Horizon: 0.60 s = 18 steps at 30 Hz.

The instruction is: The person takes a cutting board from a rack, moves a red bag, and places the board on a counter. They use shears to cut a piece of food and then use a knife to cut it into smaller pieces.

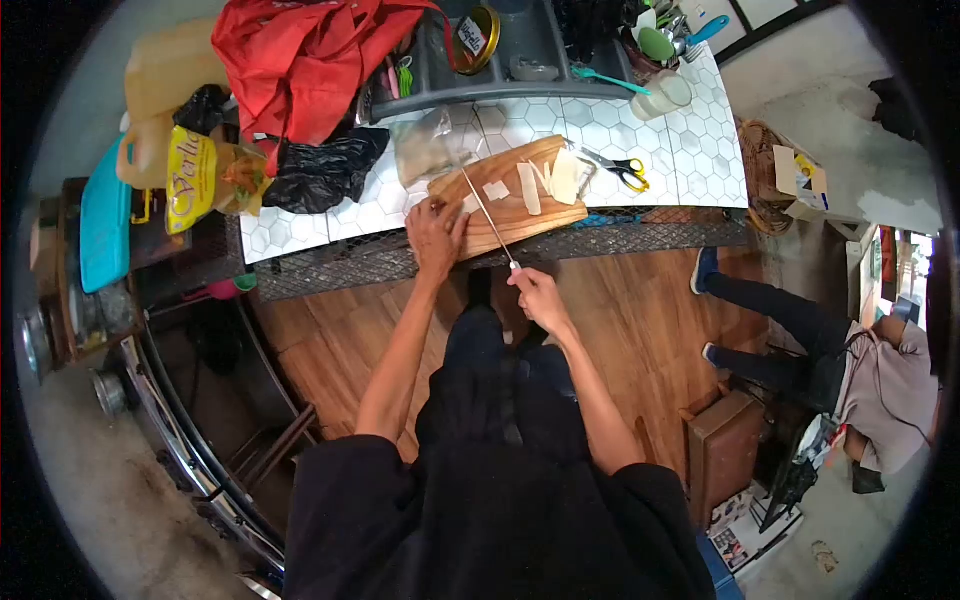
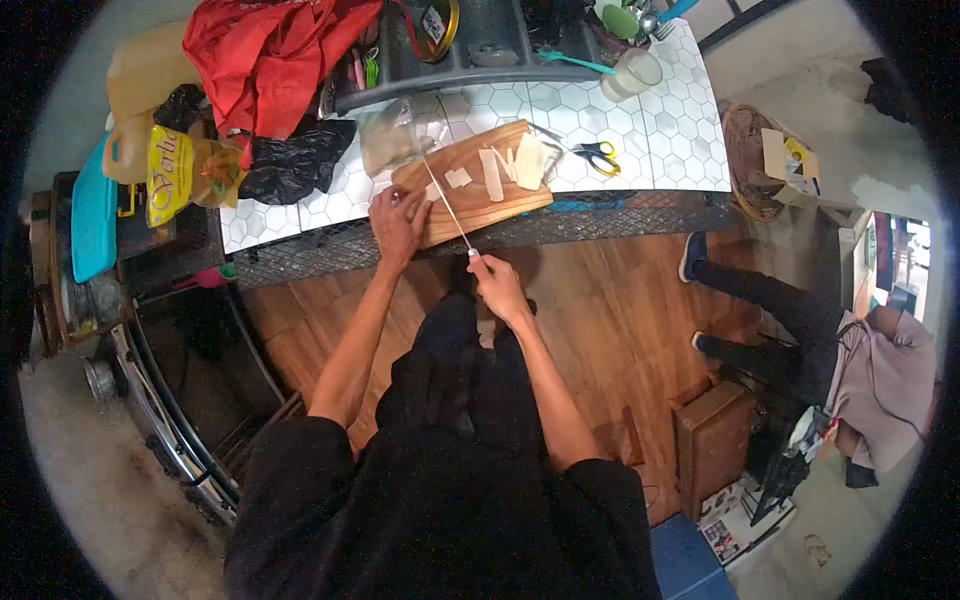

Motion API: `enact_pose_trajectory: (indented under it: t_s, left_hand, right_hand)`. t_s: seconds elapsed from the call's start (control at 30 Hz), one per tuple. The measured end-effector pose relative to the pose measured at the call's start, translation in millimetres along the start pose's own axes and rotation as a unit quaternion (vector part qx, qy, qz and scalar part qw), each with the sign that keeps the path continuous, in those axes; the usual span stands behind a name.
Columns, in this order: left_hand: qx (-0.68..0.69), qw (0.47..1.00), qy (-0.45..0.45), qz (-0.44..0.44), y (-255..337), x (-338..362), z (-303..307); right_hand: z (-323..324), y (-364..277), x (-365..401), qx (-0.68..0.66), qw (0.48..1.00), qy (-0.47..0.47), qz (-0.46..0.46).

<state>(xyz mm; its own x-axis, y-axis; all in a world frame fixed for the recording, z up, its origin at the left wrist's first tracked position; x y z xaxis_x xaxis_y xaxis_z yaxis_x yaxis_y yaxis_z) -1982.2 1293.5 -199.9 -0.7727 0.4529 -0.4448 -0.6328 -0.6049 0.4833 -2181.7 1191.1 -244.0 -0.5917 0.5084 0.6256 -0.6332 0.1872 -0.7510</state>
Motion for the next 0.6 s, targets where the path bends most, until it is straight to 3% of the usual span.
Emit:
enact_pose_trajectory:
  t_s: [0.27, 0.43, 0.5, 0.6]
  left_hand:
    - [0.030, 0.999, -0.032, -0.018, 2.1, -12.2, -2.1]
    - [0.032, 0.999, 0.019, 0.020, -4.3, -6.2, -6.4]
    - [0.042, 0.998, 0.025, 0.042, -5.8, -3.2, -10.1]
    - [0.028, 0.996, 0.042, 0.076, -7.1, -2.8, -12.7]
  right_hand:
    - [-16.7, 5.0, 0.5, -0.013, 0.999, 0.028, -0.010]
    - [-22.2, 9.8, 1.2, -0.014, 1.000, 0.025, -0.013]
    - [-18.9, 3.4, 0.1, 0.027, 0.997, 0.054, 0.051]
    - [-21.8, 5.2, 2.4, 0.033, 0.998, 0.053, 0.028]
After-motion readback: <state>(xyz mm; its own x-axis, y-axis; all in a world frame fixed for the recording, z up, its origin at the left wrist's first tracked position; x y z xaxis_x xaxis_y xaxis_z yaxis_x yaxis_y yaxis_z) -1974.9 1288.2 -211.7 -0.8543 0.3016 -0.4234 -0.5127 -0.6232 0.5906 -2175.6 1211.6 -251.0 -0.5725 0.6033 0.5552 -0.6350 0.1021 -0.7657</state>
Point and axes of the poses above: each hand's wrist, its own x-axis away from the middle knuckle, its own z-axis out of the back of the hand, y = z × x, the point moved 9 cm from there along -x, towards the middle knuckle, and after that the axes turned 8 degrees about y, right-handed, at the moved point
